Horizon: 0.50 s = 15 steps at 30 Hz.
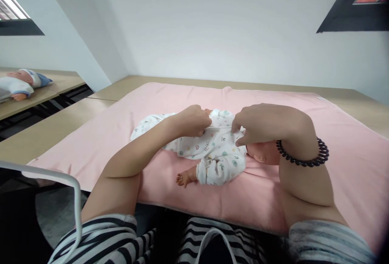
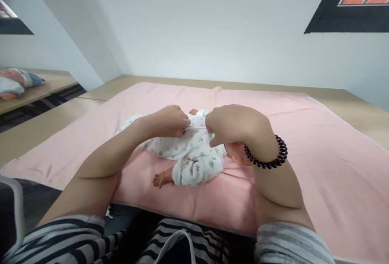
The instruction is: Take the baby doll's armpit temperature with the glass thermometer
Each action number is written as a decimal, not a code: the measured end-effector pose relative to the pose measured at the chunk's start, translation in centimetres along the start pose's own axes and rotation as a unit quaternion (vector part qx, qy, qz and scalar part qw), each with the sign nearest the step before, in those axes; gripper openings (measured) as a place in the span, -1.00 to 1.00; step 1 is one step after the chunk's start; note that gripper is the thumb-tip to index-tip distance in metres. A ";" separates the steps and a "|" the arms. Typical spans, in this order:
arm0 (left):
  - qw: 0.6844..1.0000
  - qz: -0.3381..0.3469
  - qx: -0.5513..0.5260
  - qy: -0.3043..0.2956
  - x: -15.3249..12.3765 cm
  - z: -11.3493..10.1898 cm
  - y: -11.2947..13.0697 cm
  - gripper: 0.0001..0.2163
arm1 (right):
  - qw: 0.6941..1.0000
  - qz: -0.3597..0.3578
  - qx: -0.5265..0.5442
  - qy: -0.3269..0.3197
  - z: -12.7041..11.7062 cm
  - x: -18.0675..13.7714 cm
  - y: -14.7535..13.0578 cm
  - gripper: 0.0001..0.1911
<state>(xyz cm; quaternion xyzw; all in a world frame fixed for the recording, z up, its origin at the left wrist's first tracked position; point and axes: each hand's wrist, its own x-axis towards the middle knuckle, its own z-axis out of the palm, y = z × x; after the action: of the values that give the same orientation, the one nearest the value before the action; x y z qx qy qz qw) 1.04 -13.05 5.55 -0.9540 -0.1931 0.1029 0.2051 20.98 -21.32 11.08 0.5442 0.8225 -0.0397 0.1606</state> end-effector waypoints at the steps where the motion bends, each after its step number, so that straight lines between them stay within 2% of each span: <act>1: 1.000 0.001 0.000 -0.001 -0.1 -0.2 -0.1 -0.85 | 1.000 0.002 0.002 0.001 0.0 0.0 0.0 -0.67; 7: 0.999 -0.019 -0.044 -0.012 -1.7 -1.5 -0.5 -0.85 | 1.000 -0.004 0.014 0.003 0.0 -0.3 0.2 -0.67; 11: 0.990 -0.049 -0.126 -0.039 -3.0 -2.0 -1.4 -0.94 | 0.998 -0.050 0.029 0.002 0.1 -0.5 0.4 -0.69; 15: 0.981 -0.065 -0.171 -0.069 -3.6 -2.2 -2.2 -0.87 | 0.994 -0.105 0.036 0.015 0.8 -1.1 0.7 -0.76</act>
<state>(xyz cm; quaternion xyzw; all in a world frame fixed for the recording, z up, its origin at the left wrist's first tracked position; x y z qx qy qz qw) -2.31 -13.46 8.89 -0.9510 -0.2830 0.1206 0.0310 22.21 -22.18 10.78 0.4607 0.8755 -0.0772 0.1234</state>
